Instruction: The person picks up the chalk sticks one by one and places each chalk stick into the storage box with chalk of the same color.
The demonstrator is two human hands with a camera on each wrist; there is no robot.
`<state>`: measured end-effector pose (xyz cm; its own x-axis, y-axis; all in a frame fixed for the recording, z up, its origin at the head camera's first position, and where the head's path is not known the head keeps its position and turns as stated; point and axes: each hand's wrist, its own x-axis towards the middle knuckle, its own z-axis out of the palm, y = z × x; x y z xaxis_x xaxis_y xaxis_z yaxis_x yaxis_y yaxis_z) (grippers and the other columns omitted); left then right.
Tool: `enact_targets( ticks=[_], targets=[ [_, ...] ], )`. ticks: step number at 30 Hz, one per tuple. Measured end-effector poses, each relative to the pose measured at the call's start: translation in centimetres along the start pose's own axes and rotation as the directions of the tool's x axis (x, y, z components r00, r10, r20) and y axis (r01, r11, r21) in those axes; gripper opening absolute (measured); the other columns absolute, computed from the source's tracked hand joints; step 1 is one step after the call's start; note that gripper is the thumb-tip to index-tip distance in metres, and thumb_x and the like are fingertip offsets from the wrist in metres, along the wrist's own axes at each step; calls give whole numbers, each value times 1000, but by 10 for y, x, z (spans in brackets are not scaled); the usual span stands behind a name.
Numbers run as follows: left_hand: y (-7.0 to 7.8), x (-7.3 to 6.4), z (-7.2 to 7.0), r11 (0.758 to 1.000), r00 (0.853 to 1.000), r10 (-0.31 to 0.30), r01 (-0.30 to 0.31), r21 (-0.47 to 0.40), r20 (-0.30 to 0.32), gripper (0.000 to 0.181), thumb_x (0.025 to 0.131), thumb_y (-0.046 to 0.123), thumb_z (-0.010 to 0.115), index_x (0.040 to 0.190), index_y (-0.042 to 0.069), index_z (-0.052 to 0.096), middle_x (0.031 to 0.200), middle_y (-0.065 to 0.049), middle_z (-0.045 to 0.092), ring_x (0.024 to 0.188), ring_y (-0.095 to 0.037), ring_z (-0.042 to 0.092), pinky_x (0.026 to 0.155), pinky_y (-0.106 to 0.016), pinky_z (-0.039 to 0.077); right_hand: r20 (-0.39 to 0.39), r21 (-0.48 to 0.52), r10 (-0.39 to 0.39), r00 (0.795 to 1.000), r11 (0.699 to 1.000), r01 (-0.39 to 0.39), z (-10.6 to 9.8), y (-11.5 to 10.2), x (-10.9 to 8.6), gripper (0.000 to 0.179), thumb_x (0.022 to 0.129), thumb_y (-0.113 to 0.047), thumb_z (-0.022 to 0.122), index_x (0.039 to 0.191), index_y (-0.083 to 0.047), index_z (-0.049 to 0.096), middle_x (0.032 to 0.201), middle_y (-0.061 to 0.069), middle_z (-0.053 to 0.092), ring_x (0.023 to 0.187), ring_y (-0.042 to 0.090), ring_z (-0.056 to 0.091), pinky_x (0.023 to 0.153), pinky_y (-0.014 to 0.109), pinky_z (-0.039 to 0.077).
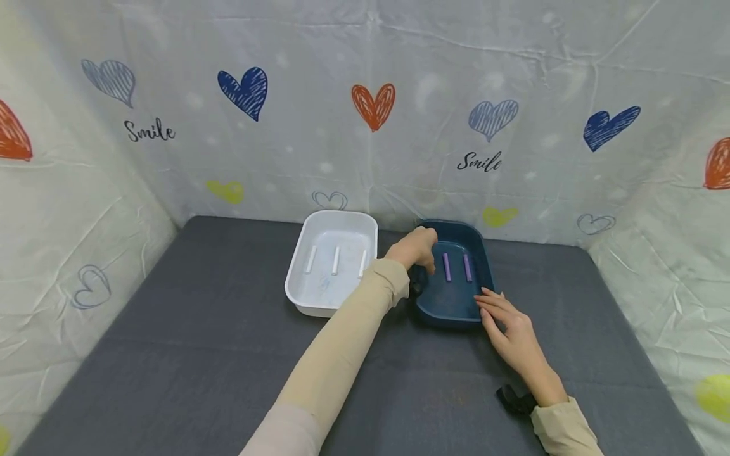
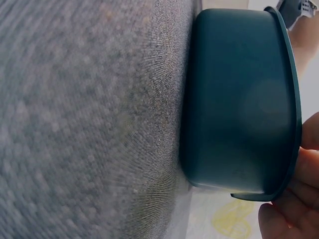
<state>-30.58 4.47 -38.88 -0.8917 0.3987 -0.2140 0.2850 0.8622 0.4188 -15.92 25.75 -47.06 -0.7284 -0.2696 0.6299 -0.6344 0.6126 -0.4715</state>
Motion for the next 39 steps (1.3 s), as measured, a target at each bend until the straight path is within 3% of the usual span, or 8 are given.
enact_targets(
  ticks=[10,20,26,33,39],
  targets=[
    [4,5,13,995,1000,-9,12,95,-25,53,77,17,87,124,8,64,126,-9,59,112,-23,56,89,-37,52,34,-9,37,999,999,-36,-1,0,-1,23,91,5,65,112,7,71,120,21,67,122,34,58,110,47,34],
    [4,7,22,972,999,6,3,235,-37,47,74,23,90,114,11,69,119,-8,62,114,-28,51,97,-37,46,31,5,27,999,1000,-27,-1,-2,0,23,90,5,65,112,8,71,120,22,67,122,33,58,112,44,33],
    [3,8,23,954,999,32,-22,300,-30,40,76,24,88,111,14,70,119,-5,64,112,-23,50,101,-35,41,31,4,31,999,1000,-31,-2,-2,0,23,90,5,65,112,7,71,120,21,67,122,34,58,113,42,32],
    [3,9,25,944,998,51,-38,327,-31,34,75,25,89,103,15,71,115,-3,65,109,-21,50,102,-34,38,27,3,31,999,1000,-31,-1,-1,0,22,90,5,65,112,7,72,120,21,68,122,34,59,113,44,32],
    [5,7,25,949,998,55,-42,312,-32,38,75,25,89,107,14,72,114,-3,65,108,-21,50,101,-34,38,26,4,31,999,1000,-31,-3,-2,-1,23,90,6,65,112,7,72,119,21,68,122,34,59,109,50,34]
  ],
)
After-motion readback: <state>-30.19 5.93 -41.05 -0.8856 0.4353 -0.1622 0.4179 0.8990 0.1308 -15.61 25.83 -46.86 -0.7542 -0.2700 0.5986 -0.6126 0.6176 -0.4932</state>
